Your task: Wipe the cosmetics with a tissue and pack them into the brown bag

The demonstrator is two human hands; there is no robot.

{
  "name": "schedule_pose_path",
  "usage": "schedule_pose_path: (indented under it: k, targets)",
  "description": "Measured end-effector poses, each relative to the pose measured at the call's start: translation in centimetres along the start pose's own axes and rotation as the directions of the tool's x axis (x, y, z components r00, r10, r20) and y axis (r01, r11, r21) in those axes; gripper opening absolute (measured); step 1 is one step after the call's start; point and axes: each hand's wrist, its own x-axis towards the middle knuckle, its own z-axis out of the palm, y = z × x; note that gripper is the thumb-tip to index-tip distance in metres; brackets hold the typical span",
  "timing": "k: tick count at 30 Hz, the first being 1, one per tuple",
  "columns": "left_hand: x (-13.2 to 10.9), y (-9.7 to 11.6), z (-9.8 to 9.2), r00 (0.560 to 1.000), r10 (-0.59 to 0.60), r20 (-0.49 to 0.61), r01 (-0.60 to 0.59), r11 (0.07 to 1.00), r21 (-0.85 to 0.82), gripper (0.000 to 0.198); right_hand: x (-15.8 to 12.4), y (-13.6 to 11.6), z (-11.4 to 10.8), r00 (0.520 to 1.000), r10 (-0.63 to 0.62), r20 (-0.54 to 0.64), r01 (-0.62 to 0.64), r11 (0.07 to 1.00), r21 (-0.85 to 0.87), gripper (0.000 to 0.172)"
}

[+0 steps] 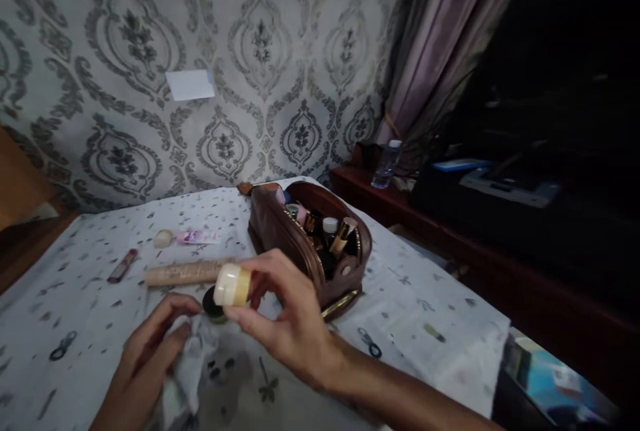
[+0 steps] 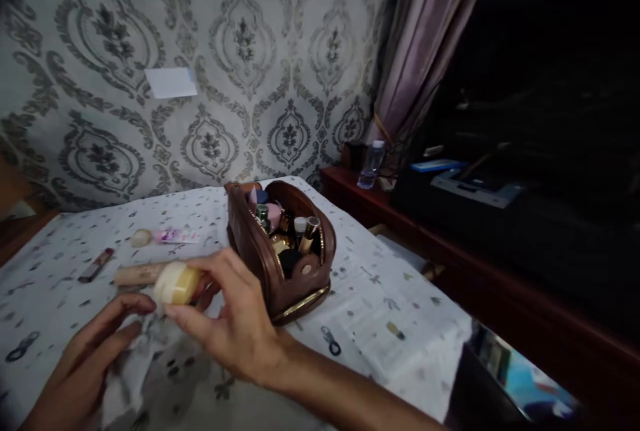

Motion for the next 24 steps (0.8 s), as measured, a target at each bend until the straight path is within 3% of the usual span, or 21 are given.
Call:
schedule_pose_path:
  k: [3,6,8,10,12,13,15,18,20,24]
  targets:
    - [-0.1,2.1,1.8,0.971,0.229,0.073,-0.239,0.952,0.192,0.03,1.9,-2.3,-4.4,0.996,-0.029,-0.086,0.025,0.999,-0.041,0.033]
    - [0.1,5.0,4.4,0.88,0.441,0.178,-0.475,0.818,0.324,0.037,4.3,-3.2,-8.5,0.993,0.027,-0.118,-0.04,0.993,-0.112,0.03]
    - [0.8,6.7,6.2,0.759,0.583,0.288,-0.651,0.675,0.347,0.042,5.7,-3.2,-10.5,0.997,0.037,-0.067,-0.056,0.952,-0.3,0.026]
    - [1.8,7.9,7.8,0.613,0.698,0.369,-0.788,0.51,0.346,0.045,6.9,-3.2,-11.8,0.995,0.064,0.082,-0.008,0.831,-0.557,0.024]
    - [2.9,8.3,9.0,0.505,0.759,0.41,-0.853,0.368,0.37,0.045,7.8,-3.4,-12.6,0.941,0.165,0.295,0.111,0.672,-0.732,0.022]
    - [3.4,8.2,9.3,0.477,0.772,0.42,-0.862,0.316,0.397,0.045,8.3,-3.5,-12.8,0.891,0.233,0.39,0.175,0.615,-0.768,0.019]
    - [4.2,7.7,9.7,0.456,0.774,0.439,-0.855,0.244,0.457,0.045,9.2,-3.5,-13.1,0.779,0.346,0.523,0.265,0.573,-0.775,0.011]
    - [4.7,6.4,9.7,0.467,0.755,0.46,-0.832,0.199,0.518,0.05,10.5,-2.7,-13.4,0.651,0.395,0.648,0.332,0.62,-0.711,0.008]
    - [4.8,5.7,9.5,0.464,0.748,0.474,-0.833,0.187,0.521,0.059,11.3,-2.1,-13.4,0.595,0.386,0.705,0.355,0.66,-0.662,0.009]
    - [4.9,5.0,9.7,0.453,0.762,0.463,-0.842,0.196,0.503,0.071,12.5,-1.6,-13.4,0.544,0.423,0.725,0.325,0.69,-0.647,0.008]
